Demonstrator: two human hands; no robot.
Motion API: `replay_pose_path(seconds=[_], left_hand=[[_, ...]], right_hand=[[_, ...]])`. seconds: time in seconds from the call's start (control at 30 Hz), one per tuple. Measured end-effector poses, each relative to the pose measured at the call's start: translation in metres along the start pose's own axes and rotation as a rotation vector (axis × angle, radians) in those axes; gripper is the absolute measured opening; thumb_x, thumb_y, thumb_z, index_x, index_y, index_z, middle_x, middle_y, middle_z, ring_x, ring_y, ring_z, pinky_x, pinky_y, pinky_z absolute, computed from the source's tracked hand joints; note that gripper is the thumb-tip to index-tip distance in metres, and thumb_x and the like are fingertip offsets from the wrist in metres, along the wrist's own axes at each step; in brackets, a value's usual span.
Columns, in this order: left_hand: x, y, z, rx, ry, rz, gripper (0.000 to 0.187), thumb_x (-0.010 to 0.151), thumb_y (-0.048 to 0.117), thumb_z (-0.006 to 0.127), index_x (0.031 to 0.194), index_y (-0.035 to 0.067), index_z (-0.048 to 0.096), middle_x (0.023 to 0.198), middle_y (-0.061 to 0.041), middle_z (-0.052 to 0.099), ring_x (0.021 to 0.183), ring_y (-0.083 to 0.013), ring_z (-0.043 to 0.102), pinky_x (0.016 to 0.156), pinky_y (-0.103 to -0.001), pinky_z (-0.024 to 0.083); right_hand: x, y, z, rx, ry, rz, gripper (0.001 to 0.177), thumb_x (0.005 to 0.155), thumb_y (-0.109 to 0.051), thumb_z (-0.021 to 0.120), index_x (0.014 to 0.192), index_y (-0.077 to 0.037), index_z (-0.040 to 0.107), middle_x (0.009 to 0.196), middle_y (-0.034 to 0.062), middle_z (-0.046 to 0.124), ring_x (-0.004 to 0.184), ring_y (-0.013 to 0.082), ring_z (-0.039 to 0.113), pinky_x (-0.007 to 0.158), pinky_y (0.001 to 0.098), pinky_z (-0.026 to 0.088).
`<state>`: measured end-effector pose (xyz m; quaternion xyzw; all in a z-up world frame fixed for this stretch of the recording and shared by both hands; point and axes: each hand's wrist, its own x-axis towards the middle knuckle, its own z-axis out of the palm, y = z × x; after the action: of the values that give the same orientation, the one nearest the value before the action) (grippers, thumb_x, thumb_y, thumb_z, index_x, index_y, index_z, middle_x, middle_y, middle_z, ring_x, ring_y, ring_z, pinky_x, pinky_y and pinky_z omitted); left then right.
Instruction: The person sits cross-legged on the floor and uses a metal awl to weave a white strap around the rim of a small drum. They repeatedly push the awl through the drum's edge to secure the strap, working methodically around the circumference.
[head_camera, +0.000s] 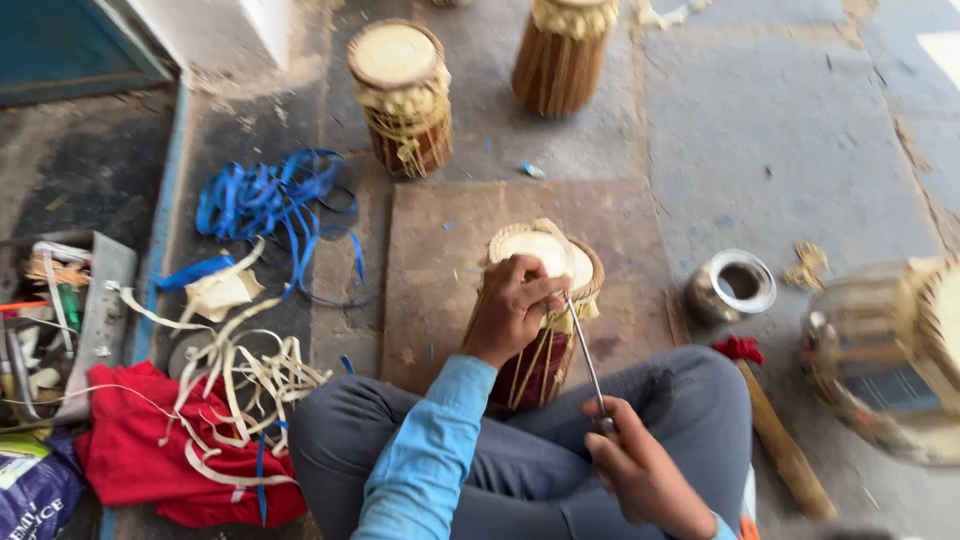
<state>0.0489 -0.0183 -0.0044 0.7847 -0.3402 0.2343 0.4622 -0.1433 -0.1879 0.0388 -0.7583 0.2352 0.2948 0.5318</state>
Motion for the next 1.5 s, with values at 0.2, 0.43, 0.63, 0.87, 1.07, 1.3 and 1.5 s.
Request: replay_pose_path(seconds=[0.2, 0.43, 0.63, 0.87, 1.07, 1.3, 1.5], left_hand=[[0.010, 0.023, 0.014, 0.000, -0.111, 0.060, 0.020, 0.086, 0.020, 0.078, 0.107, 0.020, 0.079, 0.098, 0.002, 0.060, 0.096, -0.0205, 0.057, 0.095, -0.038, 0.041], [0.003, 0.025, 0.019, -0.013, -0.148, 0.100, 0.021, 0.087, 0.013, 0.075, 0.107, 0.018, 0.079, 0.098, 0.001, 0.066, 0.098, -0.0214, 0.059, 0.095, -0.038, 0.042], [0.020, -0.027, 0.003, 0.171, -0.057, 0.113, 0.028, 0.087, 0.008, 0.071, 0.108, 0.023, 0.082, 0.106, 0.004, 0.072, 0.099, -0.0199, 0.061, 0.095, -0.035, 0.043], [-0.008, 0.017, -0.018, 0.046, -0.078, -0.006, 0.013, 0.088, 0.017, 0.077, 0.099, 0.017, 0.069, 0.100, 0.004, 0.069, 0.098, -0.0210, 0.059, 0.095, -0.039, 0.038], [-0.024, 0.040, -0.050, 0.002, -0.129, -0.124, 0.034, 0.089, 0.018, 0.075, 0.121, 0.014, 0.064, 0.103, 0.003, 0.065, 0.098, -0.0205, 0.059, 0.094, -0.040, 0.036], [-0.025, 0.043, -0.054, 0.057, -0.132, -0.063, 0.021, 0.091, 0.021, 0.075, 0.112, 0.018, 0.071, 0.107, 0.003, 0.066, 0.100, -0.0191, 0.058, 0.094, -0.039, 0.035], [-0.034, 0.035, -0.051, 0.052, -0.102, -0.048, 0.021, 0.090, 0.022, 0.076, 0.111, 0.020, 0.073, 0.104, 0.005, 0.064, 0.098, -0.0180, 0.056, 0.093, -0.038, 0.035]], right_hand=[[0.002, 0.060, -0.021, 0.987, -0.390, -0.332, 0.032, 0.103, -0.010, 0.059, 0.131, 0.003, 0.049, 0.082, 0.0073, 0.057, 0.057, 0.0130, 0.054, 0.048, 0.0265, 0.045], [0.008, 0.085, -0.019, 0.319, -0.094, -0.216, 0.034, 0.095, -0.017, 0.064, 0.127, -0.012, 0.053, 0.068, 0.0067, 0.055, 0.055, 0.0160, 0.057, 0.048, 0.0274, 0.047], [0.036, 0.202, 0.027, -0.699, -0.019, -0.551, 0.031, 0.087, -0.026, 0.065, 0.118, -0.030, 0.067, 0.085, 0.0011, 0.058, 0.077, 0.0196, 0.062, 0.066, 0.0411, 0.050], [0.044, 0.098, 0.006, -0.965, 0.209, -1.150, 0.021, 0.076, -0.015, 0.063, 0.096, -0.021, 0.066, 0.092, 0.0013, 0.059, 0.093, 0.0252, 0.064, 0.084, 0.0494, 0.051], [0.043, 0.000, 0.003, -0.432, 0.090, -0.883, 0.033, 0.072, -0.001, 0.077, 0.102, -0.008, 0.068, 0.087, 0.0091, 0.066, 0.081, 0.0266, 0.067, 0.072, 0.0381, 0.055], [0.066, -0.058, 0.002, 0.050, 0.278, -0.660, 0.020, 0.090, -0.019, 0.074, 0.103, -0.003, 0.070, 0.082, 0.0018, 0.075, 0.068, 0.0083, 0.067, 0.059, 0.0255, 0.054], [0.096, -0.031, 0.011, 0.261, 0.197, -0.701, 0.017, 0.093, -0.016, 0.074, 0.089, -0.001, 0.068, 0.069, -0.0011, 0.061, 0.061, 0.0054, 0.049, 0.052, 0.0238, 0.040]])
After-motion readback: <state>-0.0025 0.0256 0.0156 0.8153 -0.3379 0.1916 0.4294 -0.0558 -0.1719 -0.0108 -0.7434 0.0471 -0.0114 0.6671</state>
